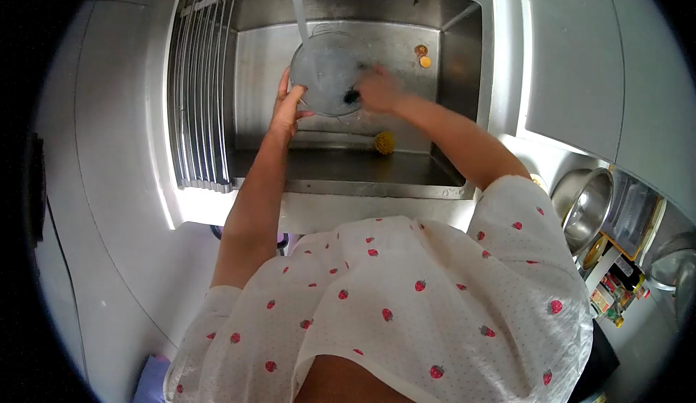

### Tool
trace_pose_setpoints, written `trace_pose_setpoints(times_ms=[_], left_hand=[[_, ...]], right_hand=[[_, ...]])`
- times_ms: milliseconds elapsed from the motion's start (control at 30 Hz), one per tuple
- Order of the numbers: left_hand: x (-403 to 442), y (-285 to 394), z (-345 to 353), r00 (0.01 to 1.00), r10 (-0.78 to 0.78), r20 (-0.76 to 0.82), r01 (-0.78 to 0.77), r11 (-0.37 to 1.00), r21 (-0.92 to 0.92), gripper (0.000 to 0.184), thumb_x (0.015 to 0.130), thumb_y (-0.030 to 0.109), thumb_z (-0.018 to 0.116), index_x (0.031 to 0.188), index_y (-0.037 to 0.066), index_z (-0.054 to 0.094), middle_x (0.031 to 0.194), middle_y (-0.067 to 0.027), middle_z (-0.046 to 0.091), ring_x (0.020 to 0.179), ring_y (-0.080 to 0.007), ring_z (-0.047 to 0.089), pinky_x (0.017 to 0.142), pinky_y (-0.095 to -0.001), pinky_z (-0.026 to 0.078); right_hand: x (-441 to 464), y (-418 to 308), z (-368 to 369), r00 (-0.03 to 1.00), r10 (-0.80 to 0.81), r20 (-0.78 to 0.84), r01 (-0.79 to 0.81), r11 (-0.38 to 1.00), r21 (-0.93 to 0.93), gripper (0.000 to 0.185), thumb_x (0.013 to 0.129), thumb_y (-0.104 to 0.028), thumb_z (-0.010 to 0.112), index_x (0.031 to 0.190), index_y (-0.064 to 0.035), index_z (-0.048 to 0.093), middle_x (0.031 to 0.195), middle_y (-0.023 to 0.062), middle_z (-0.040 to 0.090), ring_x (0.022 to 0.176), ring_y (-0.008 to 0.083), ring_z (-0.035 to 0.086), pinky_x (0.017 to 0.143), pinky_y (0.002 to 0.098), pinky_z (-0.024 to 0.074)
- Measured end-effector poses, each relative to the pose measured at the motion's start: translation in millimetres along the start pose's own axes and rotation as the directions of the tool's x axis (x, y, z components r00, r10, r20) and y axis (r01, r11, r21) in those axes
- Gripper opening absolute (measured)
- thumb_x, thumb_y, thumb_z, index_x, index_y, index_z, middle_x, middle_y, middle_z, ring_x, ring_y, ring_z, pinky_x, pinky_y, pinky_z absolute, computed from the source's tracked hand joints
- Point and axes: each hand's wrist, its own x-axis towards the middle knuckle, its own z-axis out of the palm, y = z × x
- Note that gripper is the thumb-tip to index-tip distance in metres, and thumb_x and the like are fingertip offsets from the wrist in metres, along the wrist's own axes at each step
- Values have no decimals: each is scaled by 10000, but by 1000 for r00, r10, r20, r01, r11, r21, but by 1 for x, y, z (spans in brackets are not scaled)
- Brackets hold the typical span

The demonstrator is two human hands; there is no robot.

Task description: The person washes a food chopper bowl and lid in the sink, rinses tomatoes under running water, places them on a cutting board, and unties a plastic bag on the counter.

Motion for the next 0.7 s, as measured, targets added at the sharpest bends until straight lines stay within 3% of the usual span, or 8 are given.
trace_pose_setpoints(times_ms=[33,167,233,367,400,467,567,700], left_hand=[[0,0,1,999,23,34,-23,1000,13,726,742,211,571,1374,241,216,1202,-106,458,1034,-212,493,633,-331,493],[-4,2,7,998,14,56,-15,1000,12,715,743,259,551,1374,272,215,1253,-88,415,1085,-230,447,715,-350,468],[-3,3,7,998,12,53,-14,1000,28,709,745,266,549,1371,274,216,1243,-86,418,1069,-229,450,716,-351,466],[-1,-1,10,998,-45,47,46,999,-19,742,736,263,586,1373,239,206,1168,-115,474,977,-232,525,639,-355,503],[0,-5,10,998,-43,41,44,999,-15,742,736,263,586,1373,239,206,1168,-115,474,977,-232,525,639,-355,503],[4,-9,6,998,-47,46,51,996,-79,739,734,282,582,1369,252,205,1177,-122,464,990,-252,517,639,-374,513],[3,-7,9,999,-47,20,49,993,-103,733,735,294,578,1366,264,207,1209,-129,438,1036,-268,488,638,-380,518],[-4,-1,18,997,-71,30,72,997,-14,744,733,279,566,1373,265,186,1234,-122,382,1044,-261,435,682,-386,535]], right_hand=[[5,9,-6,965,-226,-135,124,841,-526,285,706,-137,554,951,0,605,1096,135,550,1023,245,525,891,375,390],[28,10,-7,875,-426,-229,109,635,-765,273,724,-164,568,947,-14,618,1130,109,538,1005,233,532,829,406,430],[27,4,12,984,-39,-176,-48,884,-466,256,723,-143,570,937,-15,625,1124,125,549,1003,240,542,810,398,450],[47,-40,18,980,92,179,-83,995,-56,252,765,-115,553,989,-11,601,1073,159,570,904,266,590,699,377,499],[58,-45,24,974,196,113,-226,868,442,247,786,-114,538,1002,-7,591,1025,175,582,826,275,607,646,366,505],[76,-45,45,842,532,89,-164,94,982,254,824,-122,509,1011,42,558,893,185,616,655,276,631,523,348,499],[65,-26,28,480,874,76,-115,-24,993,227,784,-100,540,931,67,586,836,198,626,625,283,632,558,347,503],[105,14,47,466,885,-27,-301,187,935,191,753,-93,549,837,63,620,833,190,635,609,301,630,583,352,505]])
